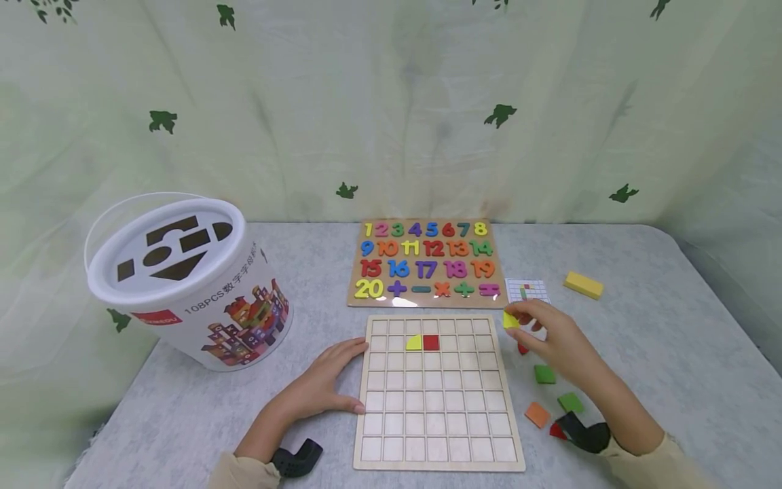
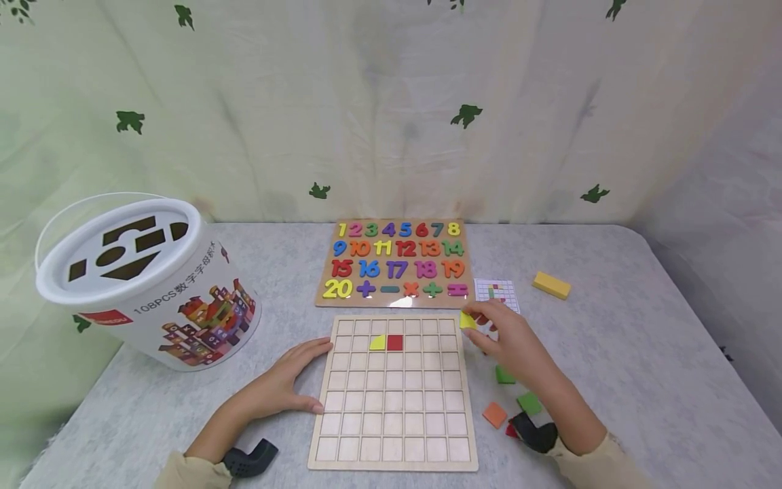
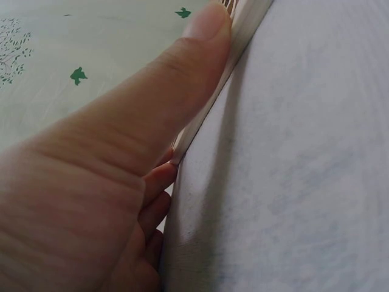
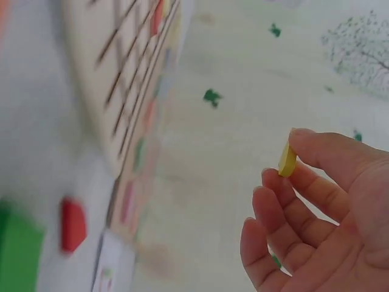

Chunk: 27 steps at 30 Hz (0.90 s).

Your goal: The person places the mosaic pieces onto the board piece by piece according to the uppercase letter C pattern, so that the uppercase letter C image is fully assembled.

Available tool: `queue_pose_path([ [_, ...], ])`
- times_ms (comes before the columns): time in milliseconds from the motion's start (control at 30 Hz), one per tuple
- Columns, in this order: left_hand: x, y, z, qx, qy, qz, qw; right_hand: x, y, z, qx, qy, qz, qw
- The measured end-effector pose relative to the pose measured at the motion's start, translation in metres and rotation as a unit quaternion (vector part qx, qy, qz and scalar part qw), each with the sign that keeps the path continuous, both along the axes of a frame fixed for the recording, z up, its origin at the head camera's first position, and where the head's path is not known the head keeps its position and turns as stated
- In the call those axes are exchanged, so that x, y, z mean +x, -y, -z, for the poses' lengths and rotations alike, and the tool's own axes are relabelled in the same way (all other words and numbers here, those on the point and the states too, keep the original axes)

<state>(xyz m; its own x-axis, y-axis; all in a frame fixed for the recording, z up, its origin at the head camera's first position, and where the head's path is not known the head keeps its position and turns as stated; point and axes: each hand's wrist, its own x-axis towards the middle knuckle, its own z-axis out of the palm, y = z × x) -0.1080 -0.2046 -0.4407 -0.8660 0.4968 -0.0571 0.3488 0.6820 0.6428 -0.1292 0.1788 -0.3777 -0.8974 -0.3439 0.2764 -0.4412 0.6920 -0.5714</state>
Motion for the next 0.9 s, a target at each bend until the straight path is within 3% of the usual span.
queue_pose_path([
  [200,0.001,0.000,-0.001,-0.006,0.010,-0.004,0.9999,-0.012,0.038,-0.002,-0.049,-0.006,-0.051,0.997],
  [367,0.002,-0.001,-0.002,-0.007,0.015,-0.012,0.9998,-0.020,0.059,0.016,-0.070,0.018,-0.077,0.994],
  [533,0.001,0.000,-0.001,-0.009,0.010,-0.010,0.9999,-0.026,0.068,0.039,-0.056,0.086,-0.086,0.991],
  [667,0.000,-0.001,0.000,-0.005,0.003,-0.006,1.0000,-0.028,0.071,0.050,-0.031,0.130,-0.070,0.989],
  [900,-0.001,-0.001,0.001,0.001,-0.001,-0.006,1.0000,-0.028,0.072,0.055,0.001,0.128,-0.064,0.990],
])
